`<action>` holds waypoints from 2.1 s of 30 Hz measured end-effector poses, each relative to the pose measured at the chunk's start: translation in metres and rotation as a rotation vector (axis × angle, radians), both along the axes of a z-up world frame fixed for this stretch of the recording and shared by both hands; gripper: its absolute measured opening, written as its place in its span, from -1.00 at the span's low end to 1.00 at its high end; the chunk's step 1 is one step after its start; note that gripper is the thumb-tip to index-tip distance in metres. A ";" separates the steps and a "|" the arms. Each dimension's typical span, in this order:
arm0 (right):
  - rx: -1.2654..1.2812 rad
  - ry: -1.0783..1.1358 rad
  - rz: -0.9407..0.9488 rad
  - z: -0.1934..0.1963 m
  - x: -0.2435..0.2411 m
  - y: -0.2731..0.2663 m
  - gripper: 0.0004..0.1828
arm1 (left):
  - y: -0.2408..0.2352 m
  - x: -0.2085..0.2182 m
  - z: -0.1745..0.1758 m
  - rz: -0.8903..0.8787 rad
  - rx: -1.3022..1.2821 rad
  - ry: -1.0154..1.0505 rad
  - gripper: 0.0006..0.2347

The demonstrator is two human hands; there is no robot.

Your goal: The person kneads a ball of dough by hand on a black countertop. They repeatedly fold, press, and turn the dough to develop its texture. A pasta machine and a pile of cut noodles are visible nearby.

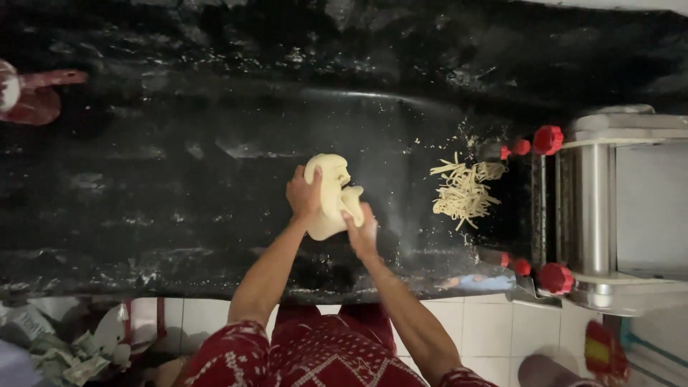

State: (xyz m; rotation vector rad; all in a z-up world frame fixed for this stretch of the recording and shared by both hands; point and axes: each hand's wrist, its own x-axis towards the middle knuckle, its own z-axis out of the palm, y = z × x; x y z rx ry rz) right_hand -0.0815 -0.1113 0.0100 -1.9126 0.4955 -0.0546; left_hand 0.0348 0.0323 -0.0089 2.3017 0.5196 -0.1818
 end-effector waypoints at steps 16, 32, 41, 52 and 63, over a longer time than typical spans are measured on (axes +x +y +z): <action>-0.827 -0.689 -0.016 -0.090 0.020 -0.063 -0.80 | -0.067 -0.056 0.032 -0.131 -0.211 0.384 -0.33; -0.252 0.404 -0.187 -0.082 0.132 -0.028 -0.43 | -0.098 -0.041 -0.033 0.273 0.106 -0.018 -0.61; -0.321 0.582 -0.037 -0.083 0.159 -0.032 -0.38 | -0.094 -0.022 -0.074 0.286 0.152 0.034 -0.58; -0.536 0.410 0.168 -0.082 0.161 -0.002 -0.38 | -0.063 -0.001 -0.067 0.129 -0.062 -0.145 -0.48; -0.770 -0.733 0.050 -0.025 0.073 -0.010 -0.56 | -0.044 -0.039 -0.107 -0.066 -0.028 -0.338 -0.83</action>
